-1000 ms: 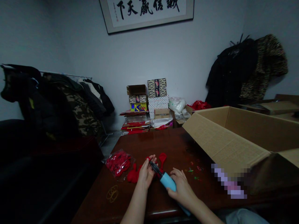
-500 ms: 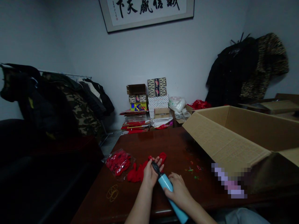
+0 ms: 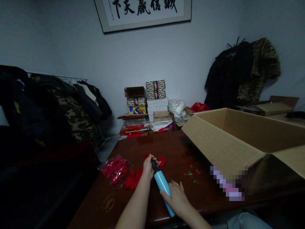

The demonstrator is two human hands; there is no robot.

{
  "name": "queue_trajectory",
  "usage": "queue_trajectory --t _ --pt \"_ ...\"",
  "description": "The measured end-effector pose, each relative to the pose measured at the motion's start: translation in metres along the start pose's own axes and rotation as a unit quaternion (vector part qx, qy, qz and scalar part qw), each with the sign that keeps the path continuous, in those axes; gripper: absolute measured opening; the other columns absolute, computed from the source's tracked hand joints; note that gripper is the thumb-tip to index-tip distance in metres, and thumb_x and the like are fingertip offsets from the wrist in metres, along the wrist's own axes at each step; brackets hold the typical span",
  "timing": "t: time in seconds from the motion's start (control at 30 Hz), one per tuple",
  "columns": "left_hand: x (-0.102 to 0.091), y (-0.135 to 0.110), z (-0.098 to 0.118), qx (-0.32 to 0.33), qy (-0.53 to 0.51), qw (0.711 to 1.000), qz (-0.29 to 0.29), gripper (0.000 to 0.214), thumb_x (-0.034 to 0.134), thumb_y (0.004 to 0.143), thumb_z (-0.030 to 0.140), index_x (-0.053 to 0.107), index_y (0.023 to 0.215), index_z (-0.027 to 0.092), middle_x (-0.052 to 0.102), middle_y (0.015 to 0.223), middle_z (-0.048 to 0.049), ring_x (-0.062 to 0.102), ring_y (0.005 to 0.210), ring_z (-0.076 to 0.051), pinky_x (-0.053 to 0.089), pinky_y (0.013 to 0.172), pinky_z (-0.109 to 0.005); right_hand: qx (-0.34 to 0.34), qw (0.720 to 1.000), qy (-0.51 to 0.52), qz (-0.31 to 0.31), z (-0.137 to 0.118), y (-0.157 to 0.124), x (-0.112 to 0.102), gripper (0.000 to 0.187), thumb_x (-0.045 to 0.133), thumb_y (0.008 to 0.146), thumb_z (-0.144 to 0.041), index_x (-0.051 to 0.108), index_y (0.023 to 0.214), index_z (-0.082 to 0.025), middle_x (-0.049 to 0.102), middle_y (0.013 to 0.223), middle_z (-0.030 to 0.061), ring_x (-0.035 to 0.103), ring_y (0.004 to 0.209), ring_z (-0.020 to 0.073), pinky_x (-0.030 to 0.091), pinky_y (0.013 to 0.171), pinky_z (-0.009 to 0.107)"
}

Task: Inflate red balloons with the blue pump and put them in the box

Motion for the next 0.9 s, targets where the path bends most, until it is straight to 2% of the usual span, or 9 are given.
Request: queue_trajectory --t 0.17,0.27,0.4,0.5,0.6,0.67,0.9 --pt "-0.014 0.005 -0.002 0.057 0.007 0.998 0.026 0.021 0.057 0.079 0.029 0.047 0.066 0.016 0.048 0.049 0.004 0.049 0.04 -0.009 0.05 0.056 -0.028 -0.004 0.999 -0.045 0.02 -0.01 -0.007 0.001 0.052 0.042 0.08 -0.051 0.06 0.107 -0.011 0.053 0.124 0.0156 0.023 0.131 0.0323 0.004 0.107 0.05" --pt "-0.024 0.009 0.004 0.058 -0.005 0.997 0.051 0.021 0.052 0.081 0.025 0.045 0.063 0.017 0.046 0.047 0.0059 0.043 0.036 -0.006 0.053 0.064 -0.034 0.0 0.999 -0.048 0.007 -0.01 -0.021 0.0 0.054 0.044 0.079 -0.051 0.059 0.111 -0.01 0.051 0.125 0.0175 0.024 0.131 0.0334 0.005 0.108 0.05" --pt "-0.034 0.013 0.015 0.032 -0.026 0.996 0.079 0.02 0.047 0.084 0.02 0.044 0.065 0.018 0.043 0.046 0.0071 0.041 0.036 -0.006 0.053 0.071 -0.039 -0.003 0.998 -0.025 -0.064 0.005 -0.045 0.008 0.053 0.047 0.076 -0.052 0.061 0.108 -0.011 0.056 0.119 0.0181 0.029 0.128 0.0366 0.009 0.106 0.054" --pt "-0.037 0.011 0.015 0.014 -0.039 0.996 0.081 0.02 0.045 0.084 0.02 0.043 0.065 0.019 0.042 0.046 0.007 0.04 0.036 -0.007 0.053 0.071 -0.041 -0.001 0.993 -0.012 -0.119 0.024 -0.058 0.017 0.052 0.046 0.076 -0.056 0.063 0.104 -0.015 0.059 0.114 0.0165 0.03 0.127 0.0371 0.01 0.105 0.055" --pt "-0.04 0.006 0.005 0.001 -0.054 0.994 0.097 0.019 0.045 0.084 0.02 0.042 0.065 0.019 0.041 0.047 0.007 0.039 0.035 -0.006 0.053 0.071 -0.041 0.008 0.989 0.003 -0.145 0.037 -0.064 0.019 0.056 0.043 0.077 -0.057 0.059 0.111 -0.015 0.056 0.12 0.0157 0.032 0.127 0.0354 0.014 0.105 0.054" --pt "-0.043 0.002 -0.005 -0.004 -0.063 0.993 0.101 0.019 0.045 0.084 0.02 0.042 0.065 0.019 0.041 0.048 0.0071 0.039 0.036 -0.006 0.053 0.072 -0.041 0.006 0.988 0.013 -0.152 0.037 -0.064 0.016 0.059 0.044 0.077 -0.056 0.056 0.116 -0.013 0.052 0.125 0.0171 0.033 0.127 0.0346 0.016 0.105 0.052" --pt "-0.052 -0.013 -0.047 -0.016 -0.062 0.995 0.077 0.018 0.046 0.084 0.022 0.042 0.067 0.019 0.043 0.049 0.0065 0.042 0.037 -0.007 0.053 0.071 -0.04 0.04 0.996 -0.035 -0.065 0.003 -0.041 -0.003 0.056 0.044 0.077 -0.049 0.058 0.111 -0.008 0.053 0.121 0.0209 0.041 0.12 0.0344 0.021 0.104 0.049"
Point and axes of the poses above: each hand's wrist, its own y-axis towards the middle knuckle, its own x-axis out of the palm, z = x × y, the point moved 5 cm from there along y, towards the middle knuckle
